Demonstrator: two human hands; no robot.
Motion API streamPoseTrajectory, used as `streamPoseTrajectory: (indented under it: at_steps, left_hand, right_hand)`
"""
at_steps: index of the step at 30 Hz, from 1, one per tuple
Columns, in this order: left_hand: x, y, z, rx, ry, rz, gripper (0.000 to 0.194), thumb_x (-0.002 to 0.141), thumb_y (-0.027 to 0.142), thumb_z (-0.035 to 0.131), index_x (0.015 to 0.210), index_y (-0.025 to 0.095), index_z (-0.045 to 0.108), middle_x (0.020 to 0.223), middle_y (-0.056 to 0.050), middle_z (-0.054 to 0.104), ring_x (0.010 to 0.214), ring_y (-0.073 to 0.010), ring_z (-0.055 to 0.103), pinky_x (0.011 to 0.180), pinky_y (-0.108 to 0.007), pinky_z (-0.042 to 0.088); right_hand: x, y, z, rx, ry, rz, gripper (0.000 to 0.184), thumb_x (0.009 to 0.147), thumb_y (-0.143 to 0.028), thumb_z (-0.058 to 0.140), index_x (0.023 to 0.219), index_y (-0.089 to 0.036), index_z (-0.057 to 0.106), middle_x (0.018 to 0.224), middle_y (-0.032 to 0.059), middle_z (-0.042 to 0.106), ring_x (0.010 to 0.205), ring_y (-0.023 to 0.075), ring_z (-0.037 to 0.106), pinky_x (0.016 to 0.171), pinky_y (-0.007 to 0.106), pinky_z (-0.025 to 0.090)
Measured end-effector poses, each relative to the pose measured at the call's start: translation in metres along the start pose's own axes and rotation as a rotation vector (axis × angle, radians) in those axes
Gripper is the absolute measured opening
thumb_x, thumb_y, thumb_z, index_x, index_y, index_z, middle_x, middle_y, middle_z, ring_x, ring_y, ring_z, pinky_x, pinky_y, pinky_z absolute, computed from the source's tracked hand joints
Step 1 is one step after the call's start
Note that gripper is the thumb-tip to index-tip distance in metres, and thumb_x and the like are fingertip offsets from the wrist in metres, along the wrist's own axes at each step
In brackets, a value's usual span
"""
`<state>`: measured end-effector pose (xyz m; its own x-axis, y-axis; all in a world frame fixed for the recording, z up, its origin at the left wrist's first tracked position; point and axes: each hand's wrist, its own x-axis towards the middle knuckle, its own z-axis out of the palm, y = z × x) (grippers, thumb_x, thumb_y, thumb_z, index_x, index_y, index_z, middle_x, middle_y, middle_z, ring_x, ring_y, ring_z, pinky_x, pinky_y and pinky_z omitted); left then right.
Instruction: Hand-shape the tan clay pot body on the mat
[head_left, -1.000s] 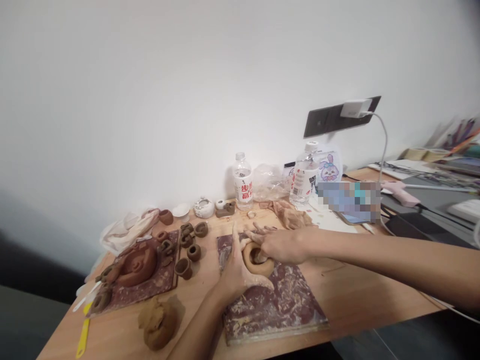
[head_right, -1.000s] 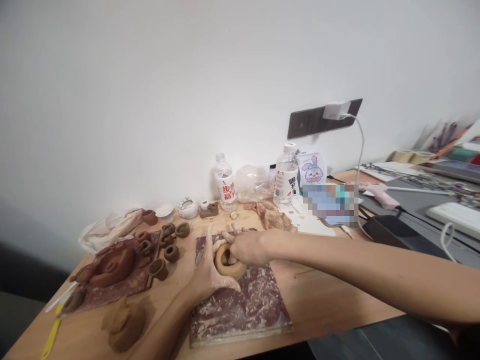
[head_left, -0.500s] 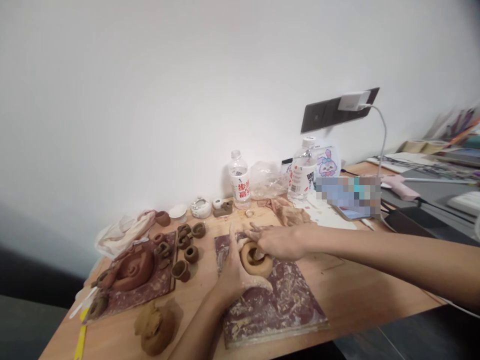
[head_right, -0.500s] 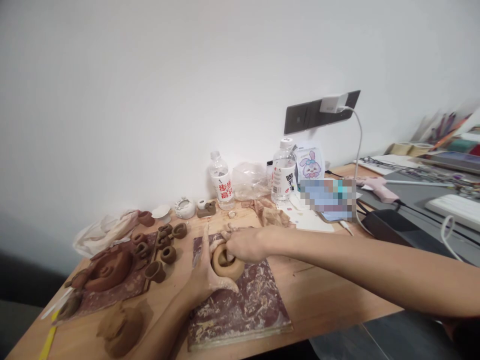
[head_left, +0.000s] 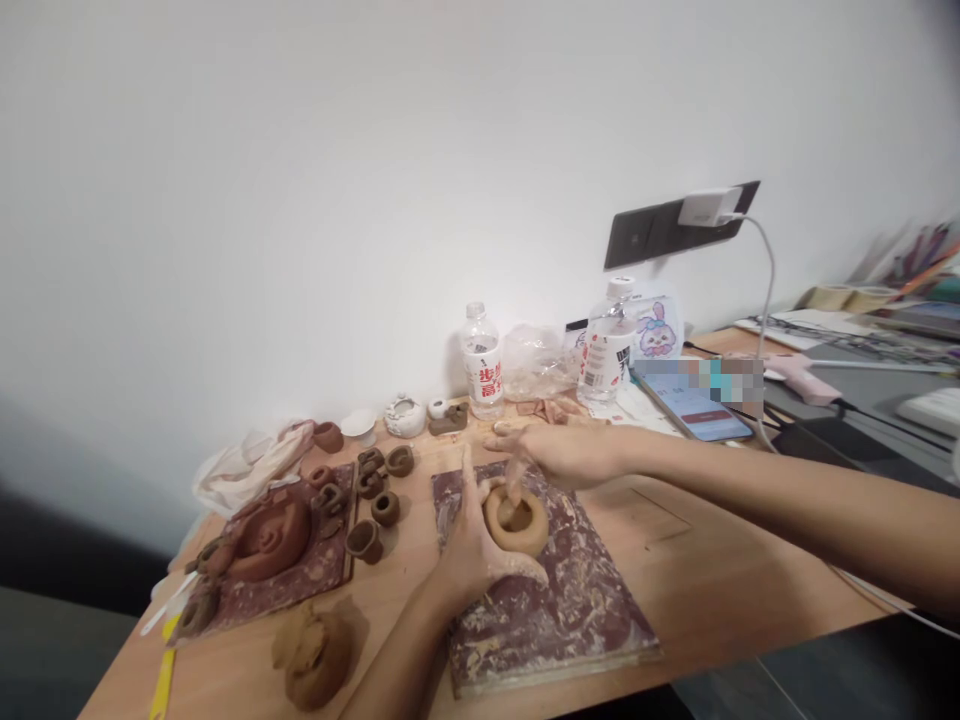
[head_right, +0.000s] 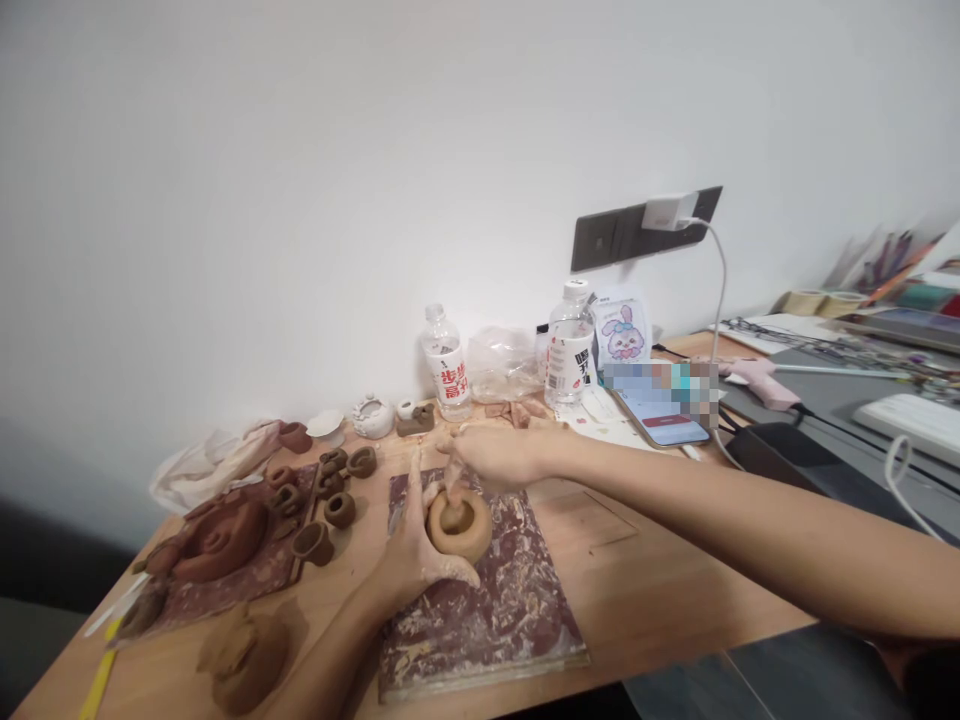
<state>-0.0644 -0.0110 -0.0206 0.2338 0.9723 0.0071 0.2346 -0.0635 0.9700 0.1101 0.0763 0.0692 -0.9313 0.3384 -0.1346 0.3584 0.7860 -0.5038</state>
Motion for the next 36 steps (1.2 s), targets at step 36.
streamPoseTrajectory:
  at_steps: [36]
  left_hand:
    - [0.005, 0.004, 0.0, -0.118, -0.052, 0.087, 0.107, 0.041, 0.024, 0.093, 0.13, 0.02, 0.034, 0.129, -0.011, 0.057, 0.126, -0.0324, 0.051, 0.108, -0.047, 0.04]
  right_hand:
    - [0.008, 0.017, 0.035, -0.669, 0.115, -0.333, 0.015, 0.082, -0.009, 0.06, 0.084, -0.008, 0.075, 0.151, 0.0163, 0.035, 0.143, 0.0334, 0.021, 0.118, 0.046, 0.017]
